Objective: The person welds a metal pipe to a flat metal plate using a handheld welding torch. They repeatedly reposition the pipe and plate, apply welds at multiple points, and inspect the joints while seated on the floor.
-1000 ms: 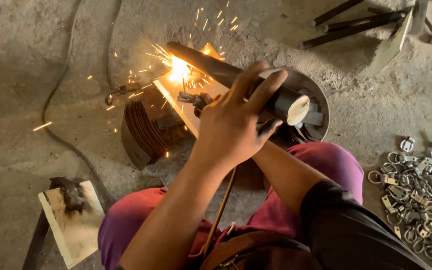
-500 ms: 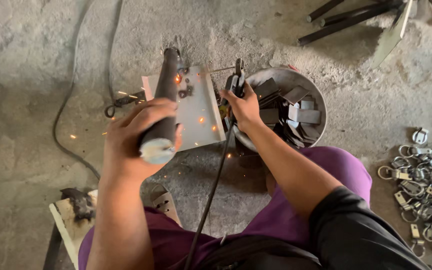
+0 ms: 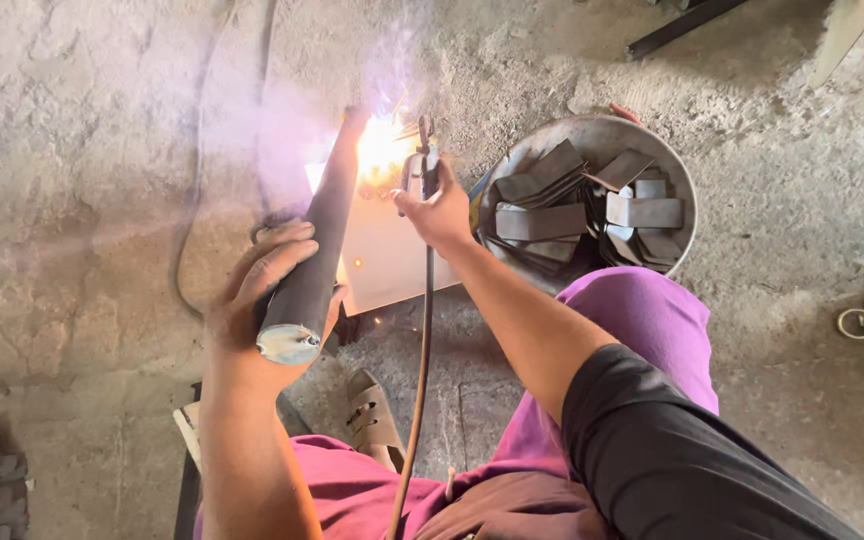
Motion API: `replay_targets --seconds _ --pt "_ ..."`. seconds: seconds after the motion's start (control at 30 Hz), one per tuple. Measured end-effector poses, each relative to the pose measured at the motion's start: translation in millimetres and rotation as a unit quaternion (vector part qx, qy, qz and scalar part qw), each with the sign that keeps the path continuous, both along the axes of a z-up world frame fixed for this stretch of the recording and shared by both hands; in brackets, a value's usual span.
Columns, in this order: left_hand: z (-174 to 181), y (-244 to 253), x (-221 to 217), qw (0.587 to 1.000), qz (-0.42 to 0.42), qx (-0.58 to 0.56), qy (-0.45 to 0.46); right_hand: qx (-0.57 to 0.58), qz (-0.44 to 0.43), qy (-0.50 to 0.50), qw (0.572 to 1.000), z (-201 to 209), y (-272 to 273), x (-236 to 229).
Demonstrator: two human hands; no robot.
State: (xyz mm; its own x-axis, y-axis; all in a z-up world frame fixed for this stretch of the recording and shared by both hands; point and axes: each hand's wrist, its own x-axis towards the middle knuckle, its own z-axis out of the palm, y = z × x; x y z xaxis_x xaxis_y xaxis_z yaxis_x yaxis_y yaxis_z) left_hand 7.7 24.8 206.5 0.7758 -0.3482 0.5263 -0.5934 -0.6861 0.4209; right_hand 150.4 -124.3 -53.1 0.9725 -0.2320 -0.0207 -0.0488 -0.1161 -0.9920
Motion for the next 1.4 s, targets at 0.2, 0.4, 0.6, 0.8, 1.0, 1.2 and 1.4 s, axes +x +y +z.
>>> replay_targets --seconds 0.2,0.4,0.6,0.8,1.0,1.2,1.4 --pt "-9 10 -1 1.0 0.007 -0.012 0.012 0.01 0.013 -0.027 1.0 -1 0 -9" --pt "-32 10 9 0.988 0.125 -0.026 0.082 0.001 0.019 -0.004 1.0 14 -2 -14" --pt "-55 12 27 0.995 0.088 -0.017 0.032 0.006 0.012 -0.021 1.0 19 -2 -18" --pt "-62 12 30 0.994 0.087 -0.046 0.042 -0.016 0.022 0.003 1.0 15 -1 -19" --pt "-65 10 33 0.997 0.07 -0.006 -0.011 -0.007 0.017 -0.005 1.0 4 4 -19" --pt "-67 11 32 0.995 0.081 -0.054 0.034 -0.044 0.011 -0.012 0.999 -5 4 -16" --pt "-67 12 35 0.994 0.094 -0.04 0.041 0.016 0.027 0.041 0.999 19 -2 -21"
